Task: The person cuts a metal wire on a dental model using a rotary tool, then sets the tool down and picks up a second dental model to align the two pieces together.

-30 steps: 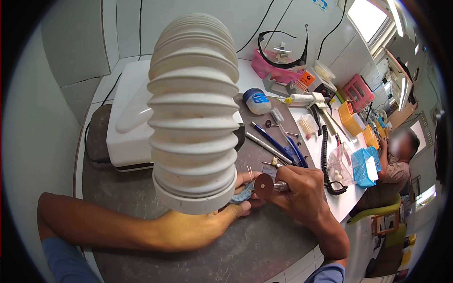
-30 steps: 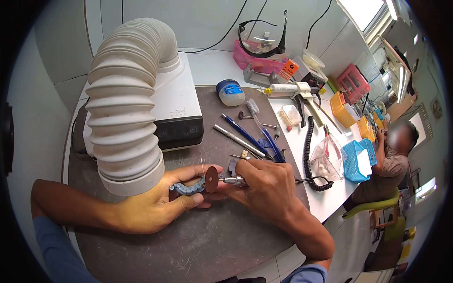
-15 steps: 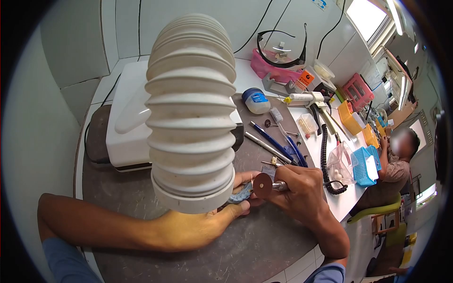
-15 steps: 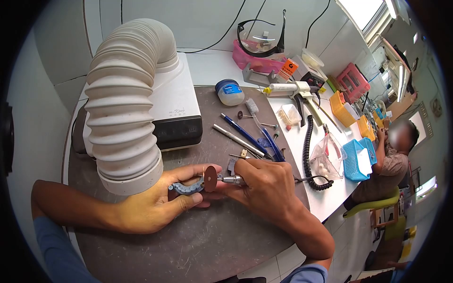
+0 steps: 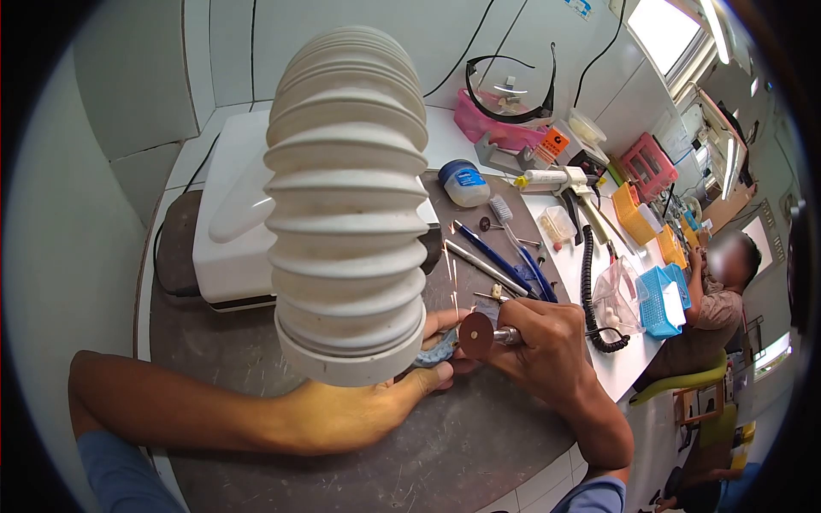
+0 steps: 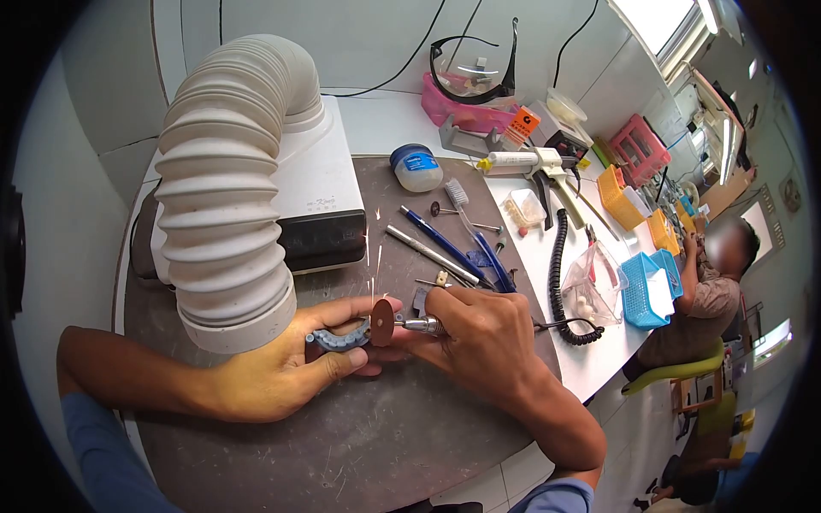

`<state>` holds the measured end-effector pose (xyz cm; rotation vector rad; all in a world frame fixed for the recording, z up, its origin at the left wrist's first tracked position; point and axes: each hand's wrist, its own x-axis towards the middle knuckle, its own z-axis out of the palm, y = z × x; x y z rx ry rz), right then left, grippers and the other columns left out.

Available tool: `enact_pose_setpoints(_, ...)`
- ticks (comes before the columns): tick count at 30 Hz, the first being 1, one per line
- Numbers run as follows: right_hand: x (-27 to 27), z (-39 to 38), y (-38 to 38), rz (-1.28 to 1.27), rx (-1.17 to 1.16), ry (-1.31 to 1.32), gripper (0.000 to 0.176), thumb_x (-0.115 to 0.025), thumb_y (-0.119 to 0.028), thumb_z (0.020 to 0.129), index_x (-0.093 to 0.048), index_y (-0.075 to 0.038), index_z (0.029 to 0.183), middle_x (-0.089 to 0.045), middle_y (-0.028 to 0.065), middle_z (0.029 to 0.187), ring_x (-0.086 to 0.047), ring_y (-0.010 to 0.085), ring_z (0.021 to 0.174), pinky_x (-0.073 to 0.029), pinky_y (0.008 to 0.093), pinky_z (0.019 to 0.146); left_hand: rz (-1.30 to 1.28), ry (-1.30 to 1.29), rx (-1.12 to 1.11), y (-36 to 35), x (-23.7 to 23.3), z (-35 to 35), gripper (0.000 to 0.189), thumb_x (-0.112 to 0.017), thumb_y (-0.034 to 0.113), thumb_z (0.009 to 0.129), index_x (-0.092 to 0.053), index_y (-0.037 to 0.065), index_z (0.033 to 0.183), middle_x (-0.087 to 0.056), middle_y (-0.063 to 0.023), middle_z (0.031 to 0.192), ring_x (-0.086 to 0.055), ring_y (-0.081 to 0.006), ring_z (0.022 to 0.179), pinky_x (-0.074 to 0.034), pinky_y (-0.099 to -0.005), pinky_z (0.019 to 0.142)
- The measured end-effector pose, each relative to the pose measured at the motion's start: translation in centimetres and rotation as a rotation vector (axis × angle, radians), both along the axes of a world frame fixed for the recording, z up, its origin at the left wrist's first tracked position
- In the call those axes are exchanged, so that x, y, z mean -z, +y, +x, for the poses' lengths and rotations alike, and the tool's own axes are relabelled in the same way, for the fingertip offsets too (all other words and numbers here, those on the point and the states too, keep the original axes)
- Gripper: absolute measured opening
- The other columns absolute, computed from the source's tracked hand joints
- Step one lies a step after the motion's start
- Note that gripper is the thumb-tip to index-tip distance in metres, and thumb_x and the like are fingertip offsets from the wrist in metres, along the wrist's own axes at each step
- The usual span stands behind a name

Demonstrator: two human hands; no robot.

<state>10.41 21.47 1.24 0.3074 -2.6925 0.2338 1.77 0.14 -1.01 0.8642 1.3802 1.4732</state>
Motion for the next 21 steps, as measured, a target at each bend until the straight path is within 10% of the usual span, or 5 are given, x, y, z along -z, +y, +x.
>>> enact_pose_setpoints(21,0.10,0.04,0.11,-0.002,-0.009,0.009,0.043,-0.085,-0.038,0.071,-0.053,-0.009,0.065,-0.053,0.0039,0.054,-0.057,0.0206,0.046,-0.041,0.0346,0.042,0.012,0.005,0.008,-0.03,0.44,0.08,0.047,-0.045,0.004,0.103,-0.031,0.000,0.147,-0.052,-0.0130,0.137,-0.051,-0.0178,0.129,-0.041,-0.0311,0.111)
